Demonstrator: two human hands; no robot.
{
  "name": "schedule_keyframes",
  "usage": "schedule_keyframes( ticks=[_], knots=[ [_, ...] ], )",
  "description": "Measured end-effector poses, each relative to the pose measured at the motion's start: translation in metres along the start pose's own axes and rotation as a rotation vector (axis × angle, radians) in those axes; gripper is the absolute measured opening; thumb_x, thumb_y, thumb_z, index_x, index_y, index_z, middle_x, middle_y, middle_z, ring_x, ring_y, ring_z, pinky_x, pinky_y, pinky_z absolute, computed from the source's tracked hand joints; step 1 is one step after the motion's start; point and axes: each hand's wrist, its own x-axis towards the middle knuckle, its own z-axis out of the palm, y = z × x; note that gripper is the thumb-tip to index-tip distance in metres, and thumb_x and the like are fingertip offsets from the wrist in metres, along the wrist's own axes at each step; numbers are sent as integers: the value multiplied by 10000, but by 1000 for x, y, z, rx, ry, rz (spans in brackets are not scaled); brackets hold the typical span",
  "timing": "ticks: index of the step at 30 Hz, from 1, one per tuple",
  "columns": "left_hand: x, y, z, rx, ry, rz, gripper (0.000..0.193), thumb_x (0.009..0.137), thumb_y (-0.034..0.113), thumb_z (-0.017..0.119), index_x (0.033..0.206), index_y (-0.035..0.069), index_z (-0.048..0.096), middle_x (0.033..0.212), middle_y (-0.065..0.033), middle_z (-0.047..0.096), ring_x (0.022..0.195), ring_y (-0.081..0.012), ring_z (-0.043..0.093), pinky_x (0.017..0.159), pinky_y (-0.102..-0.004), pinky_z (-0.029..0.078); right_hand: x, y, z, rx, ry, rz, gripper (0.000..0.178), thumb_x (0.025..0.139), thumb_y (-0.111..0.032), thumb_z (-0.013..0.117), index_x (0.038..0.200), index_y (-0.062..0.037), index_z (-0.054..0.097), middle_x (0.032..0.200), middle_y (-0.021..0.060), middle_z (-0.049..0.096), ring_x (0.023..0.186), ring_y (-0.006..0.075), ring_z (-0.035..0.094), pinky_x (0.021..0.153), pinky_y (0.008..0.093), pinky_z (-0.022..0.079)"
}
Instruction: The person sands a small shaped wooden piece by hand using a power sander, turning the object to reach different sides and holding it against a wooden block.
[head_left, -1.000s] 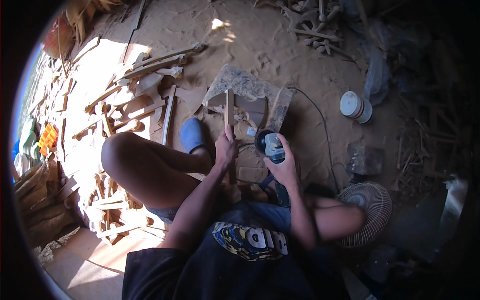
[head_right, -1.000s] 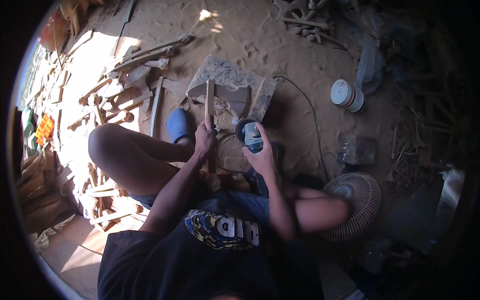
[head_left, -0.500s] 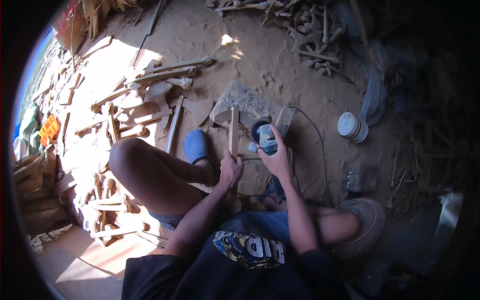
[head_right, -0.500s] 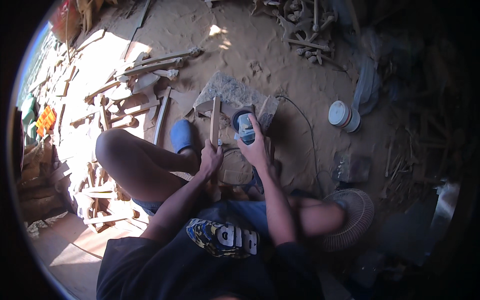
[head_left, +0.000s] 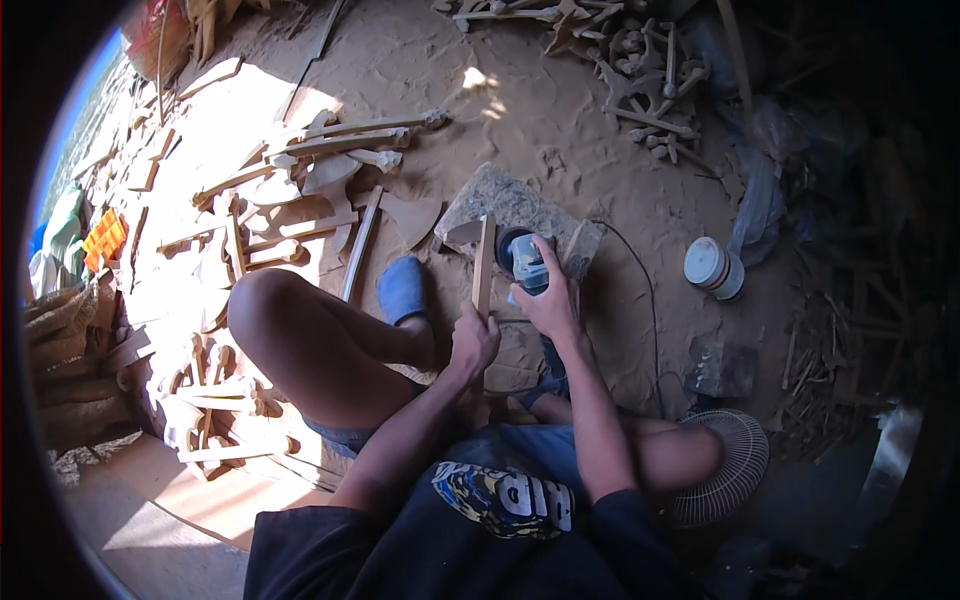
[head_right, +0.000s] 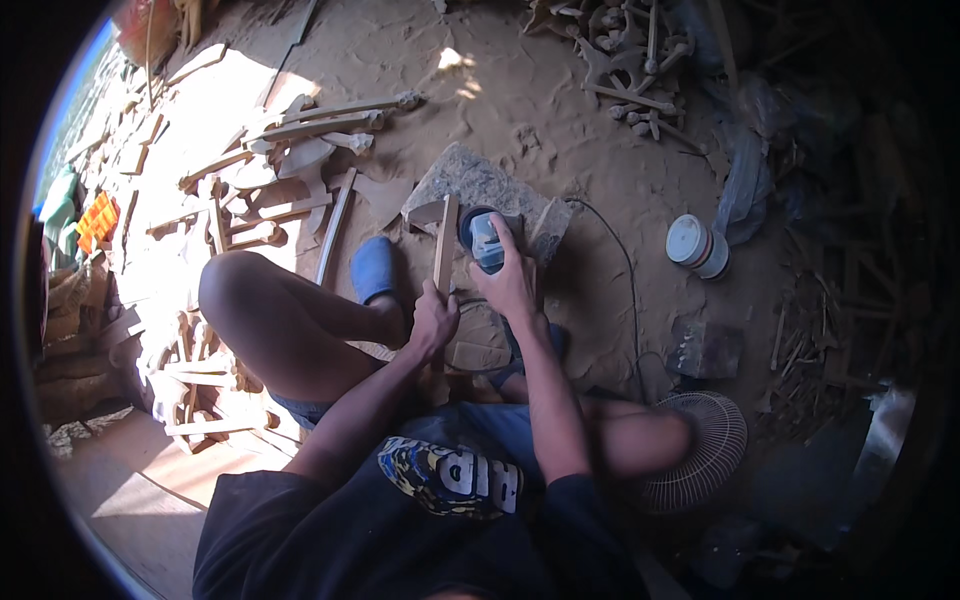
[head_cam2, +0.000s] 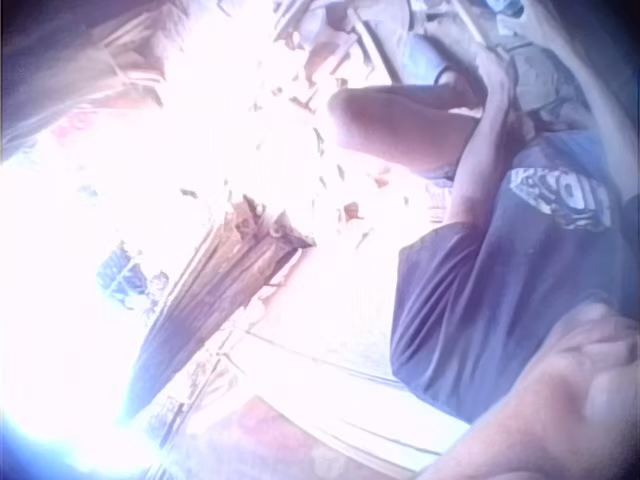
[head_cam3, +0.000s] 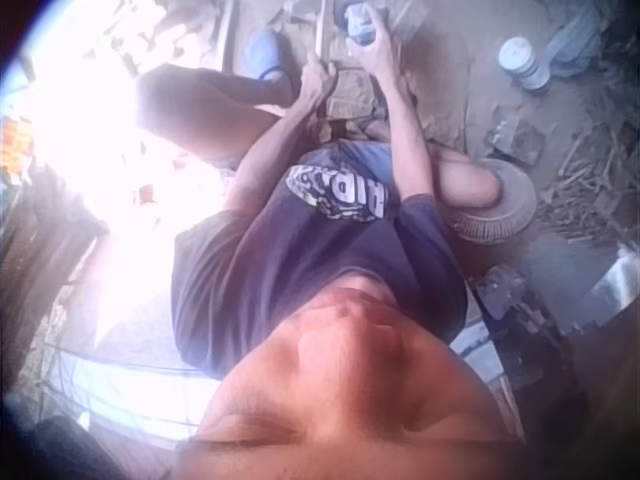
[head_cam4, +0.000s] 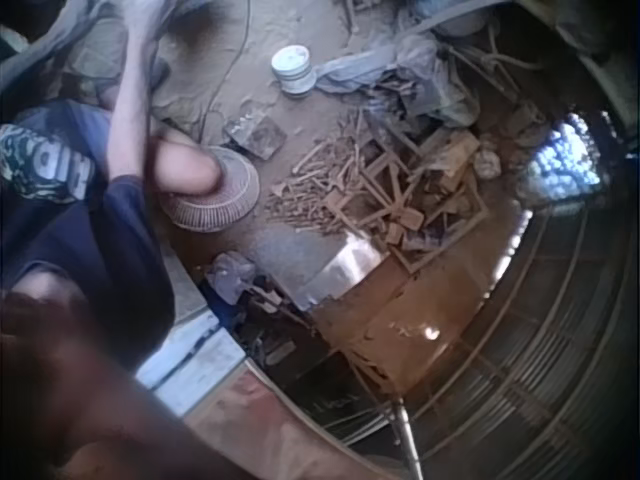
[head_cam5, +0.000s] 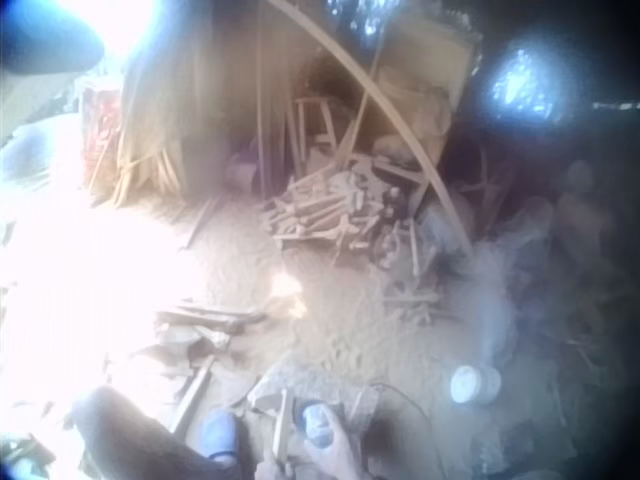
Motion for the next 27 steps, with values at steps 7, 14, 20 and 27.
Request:
schedule_keyframes(
  ticks=[7, 14, 20, 27],
  knots=[
    [1, -2, 4, 7, 11, 36, 370, 1029, 210, 666, 1197, -42, 453, 963, -386, 719, 944, -598, 710, 846, -643, 587, 1, 1, -1, -29, -14, 10, 865, 841, -207, 823, 1630, -174, 470, 1459, 277, 664, 1323, 502, 636, 1102, 516, 543],
    [2, -8, 6, 28, 36, 96, 384, 1031, 207, 665, 1217, -33, 429, 932, -391, 711, 894, -610, 705, 791, -654, 589, -2, 13, 5, -74, 55, -17, 870, 856, -269, 822, 1644, -253, 453, 1173, 324, 747, 1109, 538, 699, 977, 598, 572],
    [2, -8, 6, 15, 30, 88, 364, 1027, 199, 670, 1189, -25, 433, 929, -384, 713, 898, -595, 713, 793, -646, 592, -13, 24, -4, -55, 75, 19, 888, 803, -191, 864, 1611, -170, 496, 1383, 271, 705, 1255, 469, 691, 1061, 501, 567],
    [4, -4, 4, 12, 7, 62, 367, 1026, 198, 674, 1182, -30, 433, 914, -365, 719, 899, -586, 717, 794, -635, 590, -40, 15, -11, -122, 7, 170, 881, 837, -249, 826, 1638, -205, 463, 1339, 284, 720, 1239, 502, 676, 1049, 552, 554]
  ],
)
